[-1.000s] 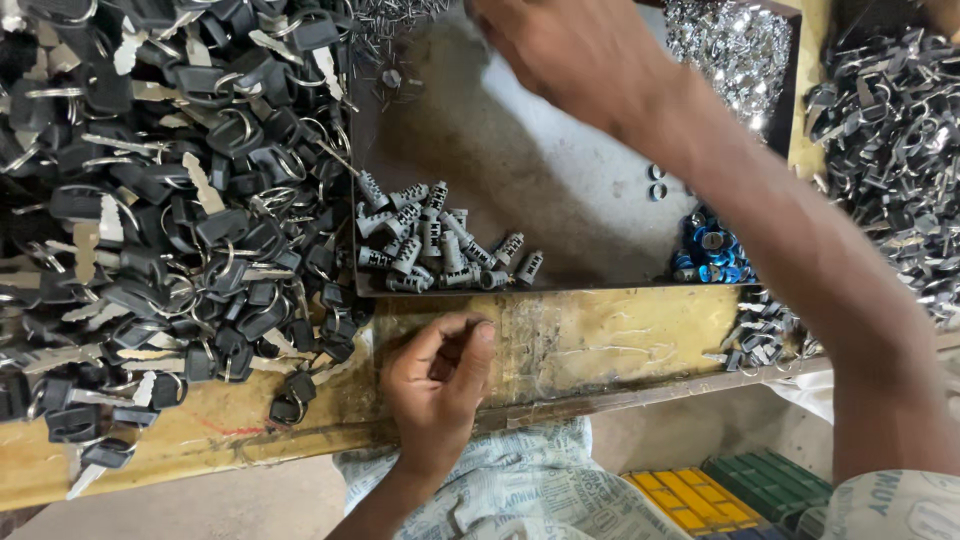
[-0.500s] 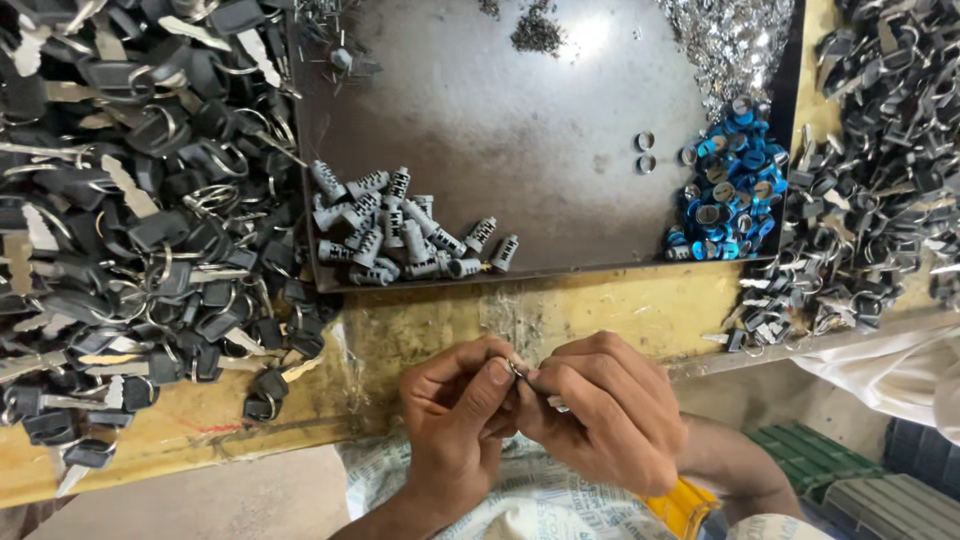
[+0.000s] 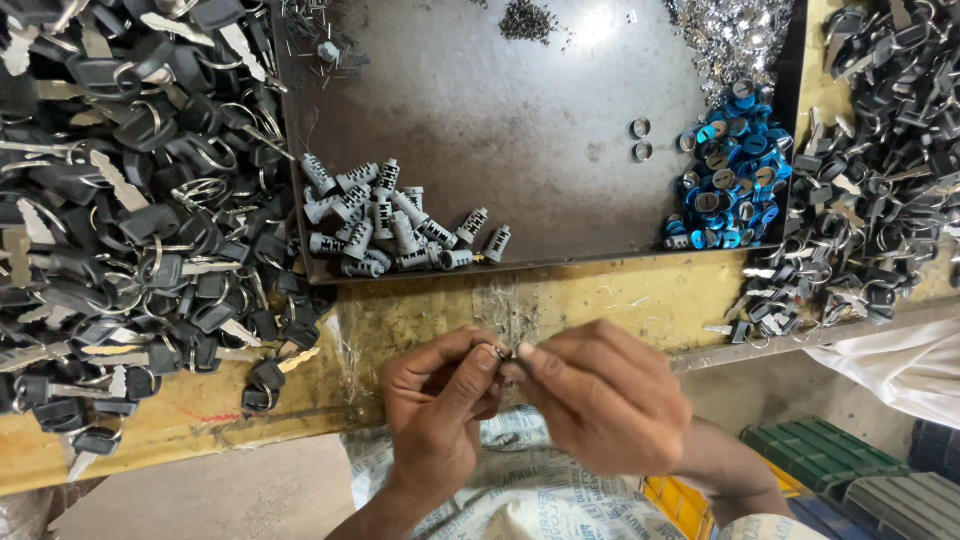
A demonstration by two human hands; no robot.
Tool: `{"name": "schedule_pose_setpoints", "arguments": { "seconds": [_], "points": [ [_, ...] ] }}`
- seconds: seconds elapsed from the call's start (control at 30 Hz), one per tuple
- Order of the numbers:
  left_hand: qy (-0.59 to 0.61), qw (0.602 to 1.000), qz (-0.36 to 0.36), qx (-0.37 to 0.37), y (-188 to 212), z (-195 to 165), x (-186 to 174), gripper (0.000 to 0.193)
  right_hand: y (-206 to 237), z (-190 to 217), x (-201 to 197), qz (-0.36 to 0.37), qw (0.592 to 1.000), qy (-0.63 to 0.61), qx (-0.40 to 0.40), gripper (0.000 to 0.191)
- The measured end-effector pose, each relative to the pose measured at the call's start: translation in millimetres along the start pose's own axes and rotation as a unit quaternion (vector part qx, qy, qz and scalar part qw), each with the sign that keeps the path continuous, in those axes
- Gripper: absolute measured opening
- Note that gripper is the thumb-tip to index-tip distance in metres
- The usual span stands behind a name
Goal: The person assembles small lock components at a workbench. They pick white plastic inserts, metal pins and blue caps from a metal tray, press the parts together by hand to build lock plug assemblies, and set finished assemblies on the bench beside the tray.
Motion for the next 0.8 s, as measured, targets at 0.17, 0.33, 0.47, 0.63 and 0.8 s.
{"name": "schedule_pose_setpoints", "arguments": {
  "seconds": [0.17,0.33,0.47,0.63,0.8],
  "points": [
    [-0.372,0.926,0.044,0.037,-16,-24,-5,0.012,11,-15,5,0.070,0.996,-0.035,0.050,0.031],
    [-0.333,0.929,0.158,-0.025,-25,-41,-13,0.013,7,-13,3,0.140,0.986,-0.063,0.070,0.030],
    [-0.214,0.973,0.026,-0.079,-16,-19,-19,0.016,-25,-48,-13,0.227,0.945,-0.127,0.197,0.031],
    [-0.191,0.980,-0.044,-0.015,-11,4,-24,0.020,-69,-98,0,0.251,0.960,-0.010,0.120,0.032],
    [-0.085,0.995,-0.030,-0.041,-15,4,-22,0.020,-76,-88,17,0.290,0.953,0.019,0.090,0.027]
  ]
}}
Point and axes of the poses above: each hand's wrist, its own y-axis away from the middle knuckle, its own x-axis out of the palm, z = x × y, the point moved 3 cm from there along -y, towards the middle knuckle, and after that the axes turned 12 degrees about z, right-handed, at the moved point
